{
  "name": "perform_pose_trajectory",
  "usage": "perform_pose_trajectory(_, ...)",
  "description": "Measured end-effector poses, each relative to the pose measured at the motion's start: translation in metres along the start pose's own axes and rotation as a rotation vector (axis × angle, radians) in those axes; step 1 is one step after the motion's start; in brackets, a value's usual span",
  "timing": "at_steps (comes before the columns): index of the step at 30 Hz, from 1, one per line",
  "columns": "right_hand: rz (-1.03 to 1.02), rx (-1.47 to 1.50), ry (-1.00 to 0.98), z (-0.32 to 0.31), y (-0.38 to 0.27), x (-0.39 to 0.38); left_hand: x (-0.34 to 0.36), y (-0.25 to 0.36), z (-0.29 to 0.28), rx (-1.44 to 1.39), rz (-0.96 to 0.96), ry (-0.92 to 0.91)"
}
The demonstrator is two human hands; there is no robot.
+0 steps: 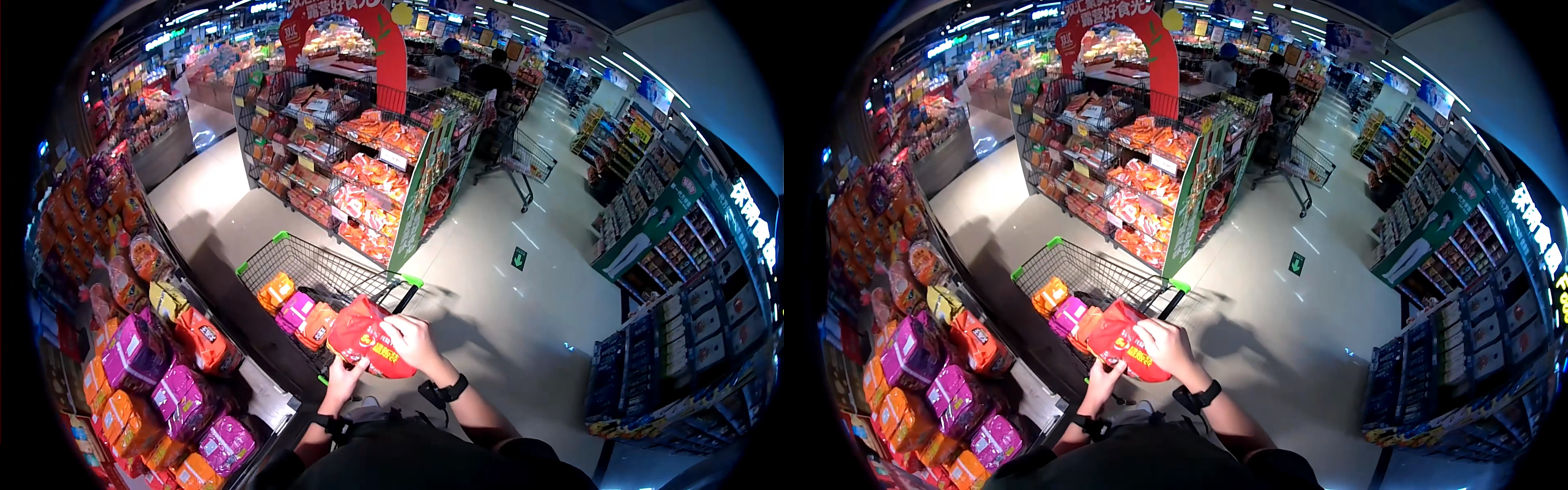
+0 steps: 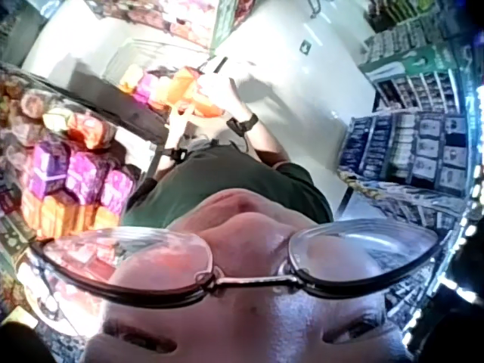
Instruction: The person pushes a shopping cart through aisles, selects various packaged snacks, noodles, and canisters of formula from shelves, and places them into the cart.
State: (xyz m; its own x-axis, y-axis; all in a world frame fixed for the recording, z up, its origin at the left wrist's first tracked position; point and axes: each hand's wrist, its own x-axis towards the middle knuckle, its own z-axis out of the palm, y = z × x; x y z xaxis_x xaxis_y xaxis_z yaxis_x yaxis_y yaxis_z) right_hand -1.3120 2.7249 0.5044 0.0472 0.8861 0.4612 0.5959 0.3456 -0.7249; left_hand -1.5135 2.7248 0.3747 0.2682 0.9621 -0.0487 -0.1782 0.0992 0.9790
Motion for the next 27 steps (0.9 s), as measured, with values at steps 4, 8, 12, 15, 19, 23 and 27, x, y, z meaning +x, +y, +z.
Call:
perform_pose_trajectory(4, -0.069, 0.035, 0.02, 0.025, 0.042, 0.058, 0.047, 0.014, -0.023, 0.714, 0.002, 0.088)
perform_pose_trajectory(8, 0.081, 0.03, -0.065, 0.059, 0.1, 0.121, 0.071, -0.01, -0.054, 1.314, 0.072, -0.024)
perform_pose_trajectory(12, 0.029, -0.075, -0.2, 0.085, 0.168, 0.178, 0.064, -0.033, -0.063, 1.313, -0.174, -0.238)
perform_pose_trajectory(15, 0.107, 0.0, -0.432, 0.138, 0.197, 0.231, 0.054, -0.044, -0.054, 1.269, -0.39, -0.094)
perform_pose_trajectory(19, -0.013, 0.039, -0.512, 0.214, 0.286, 0.26, 0.06, -0.08, -0.038, 1.058, -0.481, 0.119)
perform_pose_trajectory(23, 0.104, 0.098, -0.611, 0.281, 0.348, 0.263, 0.061, -0.1, -0.005, 0.891, -0.741, 0.282)
perform_pose_trajectory(27, 0.136, 0.113, -0.672, 0.334, 0.385, 0.249, 0.062, -0.117, 0.029, 0.967, -0.815, 0.347)
